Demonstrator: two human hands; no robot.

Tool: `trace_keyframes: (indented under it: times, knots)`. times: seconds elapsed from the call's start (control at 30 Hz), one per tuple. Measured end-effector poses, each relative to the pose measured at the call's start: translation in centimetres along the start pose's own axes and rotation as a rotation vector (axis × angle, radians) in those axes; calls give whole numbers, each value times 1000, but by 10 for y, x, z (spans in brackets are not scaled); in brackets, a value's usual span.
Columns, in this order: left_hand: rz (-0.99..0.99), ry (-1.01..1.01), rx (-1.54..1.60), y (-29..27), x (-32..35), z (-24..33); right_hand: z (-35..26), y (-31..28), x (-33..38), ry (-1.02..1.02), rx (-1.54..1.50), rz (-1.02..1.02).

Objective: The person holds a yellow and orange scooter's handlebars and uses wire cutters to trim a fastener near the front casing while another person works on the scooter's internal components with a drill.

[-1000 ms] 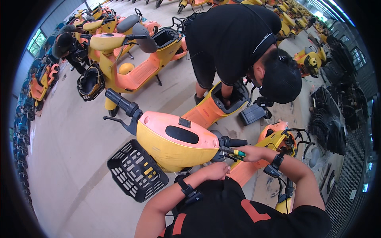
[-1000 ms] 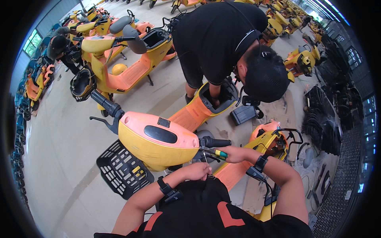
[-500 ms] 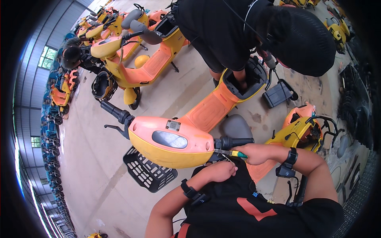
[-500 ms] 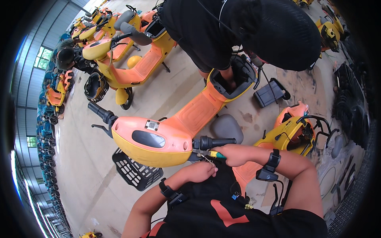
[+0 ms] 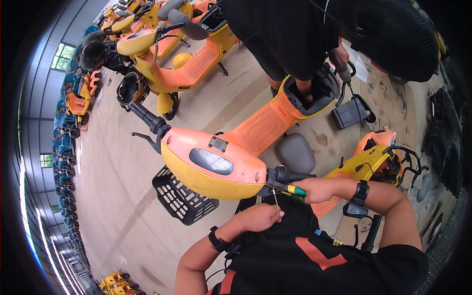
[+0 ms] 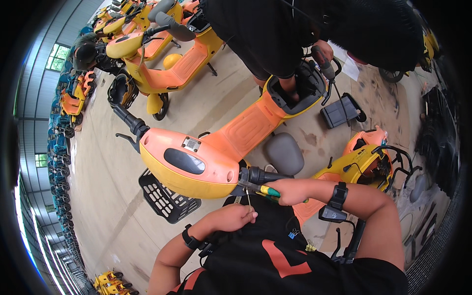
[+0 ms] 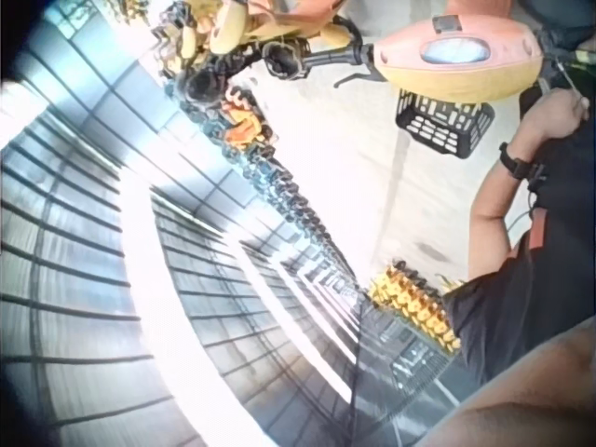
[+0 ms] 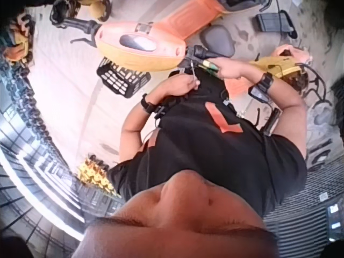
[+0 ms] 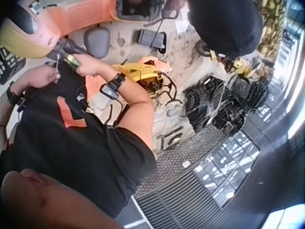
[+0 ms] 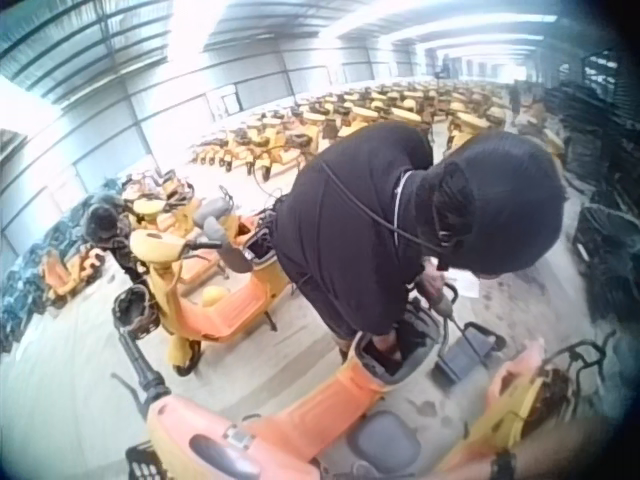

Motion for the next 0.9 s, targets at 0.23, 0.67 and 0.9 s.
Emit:
trace_keyframes:
  times: [0.23,0.67,0.9]
  knots:
    - [413,-158,621,20,-8,-39,-13,-11,7,88,-1,105]
    - [732,-49,369,12,-33,-11,-21,-27,1,127,12,-66]
    - [745,-52,372,8,-16,-4,-30,-19,4,160,-137,-17]
Point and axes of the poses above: each hand's wrist, its own x-axis away from the middle knuckle, its own y-axis out of the palm, z = x × y, the point moved 2 cm from there along -x, towards the middle knuckle, and after that the axes turned 14 degrees about -x, right-handed, at the moved point
